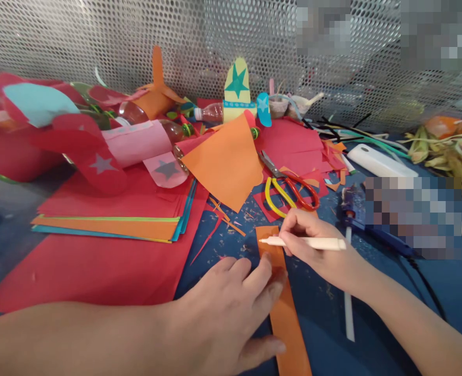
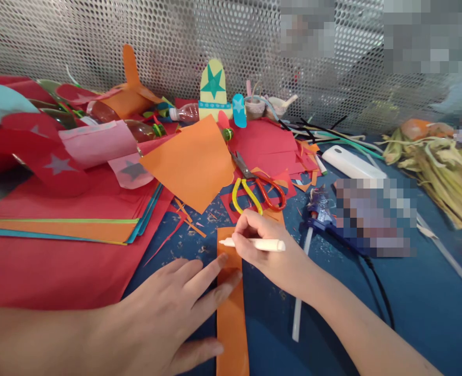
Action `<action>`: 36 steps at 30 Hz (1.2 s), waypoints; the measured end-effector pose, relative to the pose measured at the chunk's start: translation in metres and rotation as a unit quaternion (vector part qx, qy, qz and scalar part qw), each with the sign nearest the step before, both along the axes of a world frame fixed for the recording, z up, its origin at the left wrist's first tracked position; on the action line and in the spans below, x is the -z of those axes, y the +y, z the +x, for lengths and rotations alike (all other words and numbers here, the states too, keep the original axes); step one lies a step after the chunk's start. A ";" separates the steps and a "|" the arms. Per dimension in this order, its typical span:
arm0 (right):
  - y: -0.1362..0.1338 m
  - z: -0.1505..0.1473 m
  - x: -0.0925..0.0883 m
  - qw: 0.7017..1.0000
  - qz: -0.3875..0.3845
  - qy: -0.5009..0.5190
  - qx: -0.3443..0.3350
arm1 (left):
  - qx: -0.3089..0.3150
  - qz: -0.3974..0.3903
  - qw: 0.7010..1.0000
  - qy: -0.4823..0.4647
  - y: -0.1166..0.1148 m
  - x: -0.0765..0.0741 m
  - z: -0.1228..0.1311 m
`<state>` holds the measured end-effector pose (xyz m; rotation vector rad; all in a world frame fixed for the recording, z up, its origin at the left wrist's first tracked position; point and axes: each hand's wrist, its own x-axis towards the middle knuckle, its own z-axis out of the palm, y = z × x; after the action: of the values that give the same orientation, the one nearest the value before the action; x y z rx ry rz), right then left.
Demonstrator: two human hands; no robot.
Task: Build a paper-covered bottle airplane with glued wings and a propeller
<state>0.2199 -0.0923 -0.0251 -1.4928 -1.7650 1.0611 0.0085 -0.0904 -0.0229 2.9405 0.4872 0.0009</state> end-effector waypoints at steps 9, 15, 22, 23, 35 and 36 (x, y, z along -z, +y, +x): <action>0.000 -0.006 -0.008 0.999 0.035 -0.022 0.020 | -0.002 0.000 1.000 -0.002 0.000 0.000 -0.001; -0.001 -0.004 -0.011 0.997 0.043 -0.047 0.051 | 0.000 0.002 1.000 -0.004 -0.001 0.000 0.000; 0.000 0.002 -0.013 0.995 0.039 -0.069 0.058 | 0.002 0.006 1.000 0.004 0.000 -0.001 0.000; -0.001 0.002 -0.013 0.995 0.038 -0.071 0.057 | 0.003 0.005 1.000 0.007 0.000 -0.002 0.000; -0.003 0.004 -0.022 0.995 0.025 -0.080 0.058 | -0.002 -0.002 1.000 0.023 0.000 -0.004 0.000; -0.003 0.004 -0.023 0.995 0.021 -0.081 0.060 | -0.002 -0.002 1.000 0.022 0.000 -0.004 0.000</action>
<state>0.2239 -0.0949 -0.0025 -1.6770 -1.7685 0.8583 0.0088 -0.0902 -0.0192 2.9410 0.4992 -0.0631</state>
